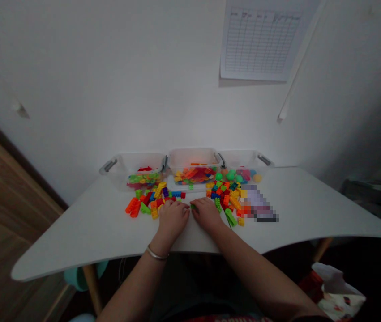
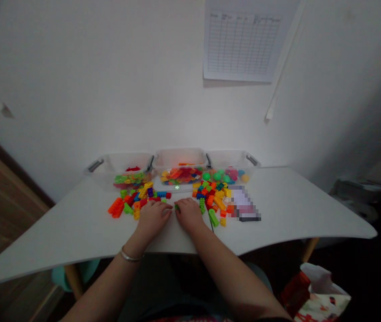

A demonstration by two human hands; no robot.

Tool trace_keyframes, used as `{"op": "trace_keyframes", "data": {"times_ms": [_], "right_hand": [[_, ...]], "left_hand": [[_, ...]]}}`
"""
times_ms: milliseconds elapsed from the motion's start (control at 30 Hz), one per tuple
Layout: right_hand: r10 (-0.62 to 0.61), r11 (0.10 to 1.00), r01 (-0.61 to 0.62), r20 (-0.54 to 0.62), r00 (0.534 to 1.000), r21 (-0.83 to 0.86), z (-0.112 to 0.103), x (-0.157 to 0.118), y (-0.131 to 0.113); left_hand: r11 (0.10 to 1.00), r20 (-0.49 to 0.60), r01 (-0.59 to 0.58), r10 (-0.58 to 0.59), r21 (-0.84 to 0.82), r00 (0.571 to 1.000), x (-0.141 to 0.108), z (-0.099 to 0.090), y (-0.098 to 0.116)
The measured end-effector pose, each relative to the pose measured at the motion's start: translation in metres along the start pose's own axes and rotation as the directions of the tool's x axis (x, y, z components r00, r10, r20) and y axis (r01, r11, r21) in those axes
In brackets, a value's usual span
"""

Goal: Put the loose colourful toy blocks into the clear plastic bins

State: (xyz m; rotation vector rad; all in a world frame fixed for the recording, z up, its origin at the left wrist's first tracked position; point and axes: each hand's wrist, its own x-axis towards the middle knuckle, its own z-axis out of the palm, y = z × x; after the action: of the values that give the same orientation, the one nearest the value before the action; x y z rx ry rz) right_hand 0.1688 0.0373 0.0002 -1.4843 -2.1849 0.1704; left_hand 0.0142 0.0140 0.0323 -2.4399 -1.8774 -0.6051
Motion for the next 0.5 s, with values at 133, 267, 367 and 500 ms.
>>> {"op": "trace_keyframes", "data": {"times_ms": [133, 267, 367, 500], "right_hand": [[0.020, 1.000, -0.019, -0.005, 1.000, 0.017, -0.0014, -0.0003, -0.0014], [0.054, 0.997, -0.051, -0.046, 0.997, 0.059, -0.0006, -0.0011, -0.0017], [0.012, 0.994, -0.004, -0.071, 0.997, 0.108, 0.0003, -0.0016, -0.0014], [-0.045, 0.983, 0.061, -0.095, 0.994, 0.171, 0.0002, -0.0018, -0.0011]], "left_hand": [[0.996, 0.075, -0.009, 0.003, 0.083, 0.997, -0.0002, 0.0000, 0.0042], [0.995, 0.113, 0.023, -0.033, 0.095, 0.993, 0.0030, 0.0003, 0.0043], [0.996, 0.122, 0.046, -0.055, 0.070, 0.991, 0.0047, -0.0007, 0.0056], [0.995, 0.148, 0.101, -0.103, 0.017, 0.984, 0.0083, -0.0032, 0.0071]]}}
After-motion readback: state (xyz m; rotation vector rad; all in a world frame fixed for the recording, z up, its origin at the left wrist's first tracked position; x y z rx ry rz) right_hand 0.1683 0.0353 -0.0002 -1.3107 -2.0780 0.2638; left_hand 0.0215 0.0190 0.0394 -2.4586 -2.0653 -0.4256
